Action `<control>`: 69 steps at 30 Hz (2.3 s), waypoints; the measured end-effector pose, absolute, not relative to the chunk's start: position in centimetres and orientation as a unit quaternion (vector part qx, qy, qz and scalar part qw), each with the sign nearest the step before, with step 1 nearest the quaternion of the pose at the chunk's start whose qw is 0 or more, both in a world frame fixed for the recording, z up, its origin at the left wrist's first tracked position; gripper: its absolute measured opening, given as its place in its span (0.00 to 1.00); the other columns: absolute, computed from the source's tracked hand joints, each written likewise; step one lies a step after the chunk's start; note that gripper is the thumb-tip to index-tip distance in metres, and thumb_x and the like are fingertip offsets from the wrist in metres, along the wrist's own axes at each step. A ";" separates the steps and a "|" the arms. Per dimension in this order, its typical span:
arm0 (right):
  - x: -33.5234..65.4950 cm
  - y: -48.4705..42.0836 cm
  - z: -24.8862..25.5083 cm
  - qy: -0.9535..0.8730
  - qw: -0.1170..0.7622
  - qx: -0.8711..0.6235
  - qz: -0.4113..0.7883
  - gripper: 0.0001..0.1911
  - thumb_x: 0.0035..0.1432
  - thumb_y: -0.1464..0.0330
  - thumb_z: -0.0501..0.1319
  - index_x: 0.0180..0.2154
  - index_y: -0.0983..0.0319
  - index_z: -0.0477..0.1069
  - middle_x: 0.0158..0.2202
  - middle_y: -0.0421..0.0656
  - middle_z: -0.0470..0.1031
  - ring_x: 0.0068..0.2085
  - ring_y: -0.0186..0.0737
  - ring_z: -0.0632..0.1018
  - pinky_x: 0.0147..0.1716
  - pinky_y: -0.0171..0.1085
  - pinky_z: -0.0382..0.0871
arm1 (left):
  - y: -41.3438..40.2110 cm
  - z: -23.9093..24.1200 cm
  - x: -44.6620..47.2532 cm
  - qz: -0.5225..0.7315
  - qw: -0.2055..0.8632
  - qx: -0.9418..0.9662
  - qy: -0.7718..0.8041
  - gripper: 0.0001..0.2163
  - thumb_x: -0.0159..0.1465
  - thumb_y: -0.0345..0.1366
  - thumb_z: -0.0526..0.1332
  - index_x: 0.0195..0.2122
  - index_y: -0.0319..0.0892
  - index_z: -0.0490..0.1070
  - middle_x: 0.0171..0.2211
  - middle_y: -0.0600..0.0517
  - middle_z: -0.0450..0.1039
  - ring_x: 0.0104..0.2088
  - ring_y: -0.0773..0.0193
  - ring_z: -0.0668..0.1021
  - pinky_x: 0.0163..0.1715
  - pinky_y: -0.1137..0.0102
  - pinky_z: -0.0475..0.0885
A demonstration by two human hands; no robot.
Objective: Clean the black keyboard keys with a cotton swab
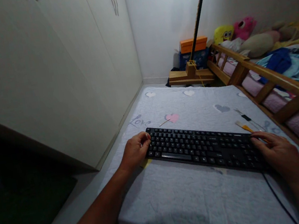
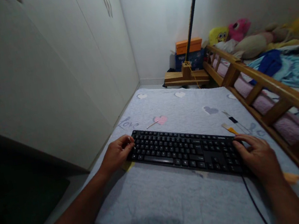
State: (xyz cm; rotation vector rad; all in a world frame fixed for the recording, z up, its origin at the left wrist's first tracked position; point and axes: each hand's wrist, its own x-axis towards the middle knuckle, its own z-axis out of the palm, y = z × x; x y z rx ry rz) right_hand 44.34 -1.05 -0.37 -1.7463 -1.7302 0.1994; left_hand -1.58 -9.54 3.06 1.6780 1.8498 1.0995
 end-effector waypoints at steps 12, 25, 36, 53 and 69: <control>44.8 -0.6 -1.0 -0.673 0.323 -0.663 0.060 0.25 0.48 0.47 0.57 0.36 0.56 0.80 0.45 0.49 0.83 0.42 0.58 0.80 0.51 0.58 0.71 | -9.9 2.2 -1.6 0.421 0.210 0.605 0.643 0.05 0.62 0.35 0.60 0.32 0.44 0.74 0.29 0.53 0.75 0.32 0.62 0.75 0.35 0.68 0.69; 44.7 -0.8 -0.9 -0.669 0.332 -0.661 0.069 0.24 0.48 0.47 0.57 0.35 0.57 0.79 0.45 0.49 0.83 0.43 0.58 0.80 0.50 0.57 0.72 | -10.8 2.1 -2.1 0.401 0.225 0.636 0.620 0.05 0.62 0.35 0.60 0.32 0.44 0.75 0.33 0.49 0.78 0.36 0.59 0.78 0.41 0.64 0.71; 45.0 -0.6 -1.4 -0.677 0.334 -0.653 0.059 0.23 0.50 0.46 0.57 0.35 0.55 0.79 0.45 0.47 0.83 0.45 0.59 0.81 0.50 0.56 0.72 | -10.3 1.8 -2.0 0.421 0.204 0.617 0.633 0.05 0.62 0.35 0.60 0.32 0.44 0.75 0.32 0.51 0.77 0.34 0.60 0.77 0.39 0.66 0.71; 44.8 -0.6 -1.0 -0.674 0.324 -0.661 0.069 0.24 0.48 0.47 0.56 0.36 0.57 0.79 0.45 0.49 0.83 0.46 0.60 0.81 0.52 0.58 0.71 | -10.0 1.6 -1.6 0.453 0.219 0.578 0.643 0.04 0.62 0.36 0.61 0.33 0.43 0.75 0.27 0.55 0.73 0.28 0.65 0.72 0.31 0.70 0.66; 44.8 -0.6 -1.0 -0.674 0.332 -0.657 0.066 0.26 0.49 0.45 0.56 0.35 0.57 0.79 0.45 0.50 0.83 0.47 0.60 0.80 0.52 0.57 0.71 | -9.8 0.7 -1.7 0.487 0.241 0.524 0.656 0.06 0.60 0.39 0.63 0.31 0.42 0.74 0.25 0.56 0.69 0.26 0.67 0.69 0.28 0.71 0.64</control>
